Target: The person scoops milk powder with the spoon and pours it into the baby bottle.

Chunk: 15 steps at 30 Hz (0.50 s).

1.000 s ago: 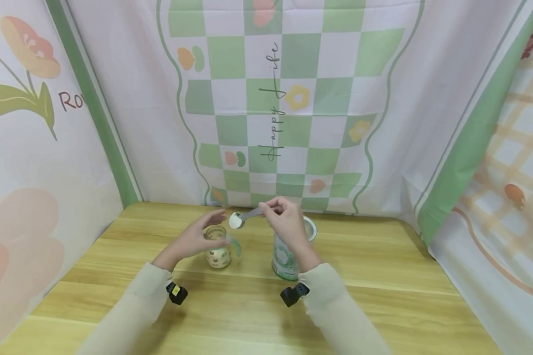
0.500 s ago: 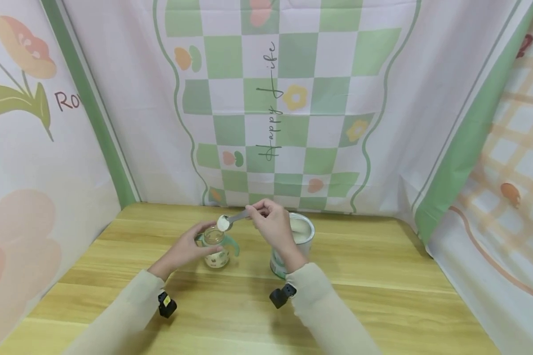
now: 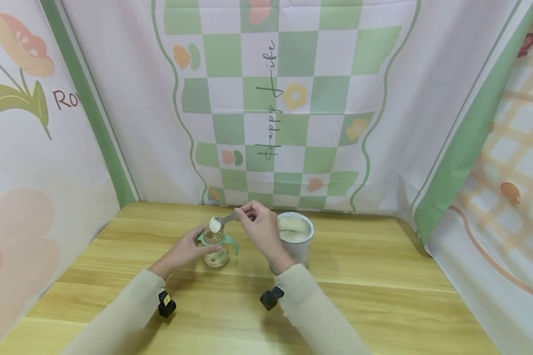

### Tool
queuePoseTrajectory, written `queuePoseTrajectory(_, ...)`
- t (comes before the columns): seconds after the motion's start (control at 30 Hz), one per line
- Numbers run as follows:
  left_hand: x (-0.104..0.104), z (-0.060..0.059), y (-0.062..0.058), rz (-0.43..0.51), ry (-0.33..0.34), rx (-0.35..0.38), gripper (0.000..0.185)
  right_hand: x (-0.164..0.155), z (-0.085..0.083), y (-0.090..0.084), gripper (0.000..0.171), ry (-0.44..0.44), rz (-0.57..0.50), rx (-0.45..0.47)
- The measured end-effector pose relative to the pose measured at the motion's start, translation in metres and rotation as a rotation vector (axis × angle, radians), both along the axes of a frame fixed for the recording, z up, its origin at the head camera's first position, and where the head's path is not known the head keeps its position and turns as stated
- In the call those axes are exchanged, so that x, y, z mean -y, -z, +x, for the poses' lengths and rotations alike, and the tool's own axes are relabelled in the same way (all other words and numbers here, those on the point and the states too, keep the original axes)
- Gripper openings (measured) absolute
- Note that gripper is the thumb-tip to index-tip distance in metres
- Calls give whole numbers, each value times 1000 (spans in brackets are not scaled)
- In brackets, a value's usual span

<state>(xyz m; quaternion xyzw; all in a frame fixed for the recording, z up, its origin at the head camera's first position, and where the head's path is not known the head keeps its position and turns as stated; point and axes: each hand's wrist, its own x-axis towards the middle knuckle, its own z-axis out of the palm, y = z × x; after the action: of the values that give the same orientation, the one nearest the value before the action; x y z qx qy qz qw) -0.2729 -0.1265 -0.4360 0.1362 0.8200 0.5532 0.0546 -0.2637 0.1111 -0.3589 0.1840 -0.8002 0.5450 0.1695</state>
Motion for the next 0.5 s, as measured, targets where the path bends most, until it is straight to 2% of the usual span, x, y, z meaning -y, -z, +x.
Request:
queuePoseTrajectory(0.27, 1, 1, -1, 7, 7, 22, 81, 5, 0, 11, 17, 7, 47, -206)
queuePoseTrajectory(0.5, 0, 2, -3, -1, 4, 32, 85, 9, 0, 17, 13, 13, 77, -281)
